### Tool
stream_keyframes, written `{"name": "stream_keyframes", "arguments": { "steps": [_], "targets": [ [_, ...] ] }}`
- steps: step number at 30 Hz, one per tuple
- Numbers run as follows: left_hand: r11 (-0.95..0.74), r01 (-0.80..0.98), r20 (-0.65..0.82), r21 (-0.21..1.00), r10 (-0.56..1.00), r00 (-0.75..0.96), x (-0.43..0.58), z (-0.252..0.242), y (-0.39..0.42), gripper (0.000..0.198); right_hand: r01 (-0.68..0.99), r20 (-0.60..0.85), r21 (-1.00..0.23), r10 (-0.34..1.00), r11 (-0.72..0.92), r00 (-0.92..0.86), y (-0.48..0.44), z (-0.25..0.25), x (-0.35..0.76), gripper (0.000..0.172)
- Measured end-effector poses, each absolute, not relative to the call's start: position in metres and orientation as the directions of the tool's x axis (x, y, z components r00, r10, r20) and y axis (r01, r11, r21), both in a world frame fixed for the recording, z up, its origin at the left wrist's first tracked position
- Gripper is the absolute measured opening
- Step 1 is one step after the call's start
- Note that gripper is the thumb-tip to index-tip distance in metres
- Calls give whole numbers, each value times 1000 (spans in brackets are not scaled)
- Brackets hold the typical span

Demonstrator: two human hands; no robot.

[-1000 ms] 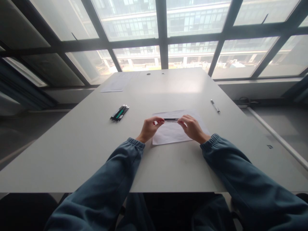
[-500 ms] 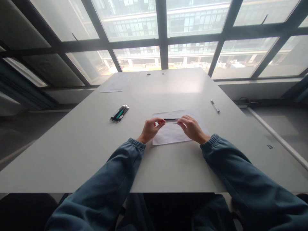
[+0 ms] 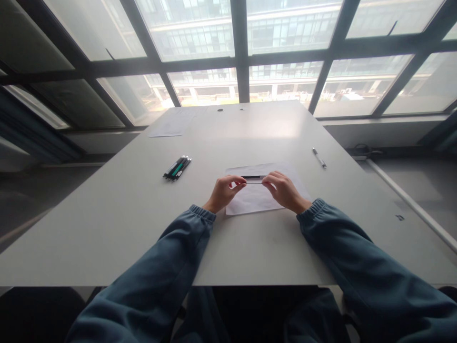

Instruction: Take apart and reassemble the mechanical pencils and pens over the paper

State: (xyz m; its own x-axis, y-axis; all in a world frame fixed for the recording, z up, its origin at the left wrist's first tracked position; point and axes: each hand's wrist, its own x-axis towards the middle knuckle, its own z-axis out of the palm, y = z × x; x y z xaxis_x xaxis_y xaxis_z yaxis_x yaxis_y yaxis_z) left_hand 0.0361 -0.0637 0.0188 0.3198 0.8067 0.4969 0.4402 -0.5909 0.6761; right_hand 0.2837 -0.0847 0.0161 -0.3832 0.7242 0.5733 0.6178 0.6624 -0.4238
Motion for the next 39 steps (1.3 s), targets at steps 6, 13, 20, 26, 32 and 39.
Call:
{"name": "stream_keyframes", "arguments": {
  "steps": [6,13,20,26,32,39],
  "targets": [
    [-603,416,496,681,798,343,38,21,-67,19,600,573,-419,711,682,-408,-85,16,283,20],
    [-634,359,497,685,767,406,38,24,-68,15,574,601,-408,682,710,-417,-86,15,281,21],
    [-651,358,495,669,750,439,36,23,-68,13,576,588,-399,681,713,-436,-90,17,277,23],
    [-667,394,492,632,738,461,39,28,-72,8,584,584,-374,672,721,-455,-90,17,277,22],
    [-695,415,499,587,714,490,37,25,-69,7,583,572,-372,673,723,-469,-88,16,278,22],
    [-694,424,500,582,717,487,33,19,-64,10,587,564,-379,681,716,-467,-86,14,280,22]
  ]
}}
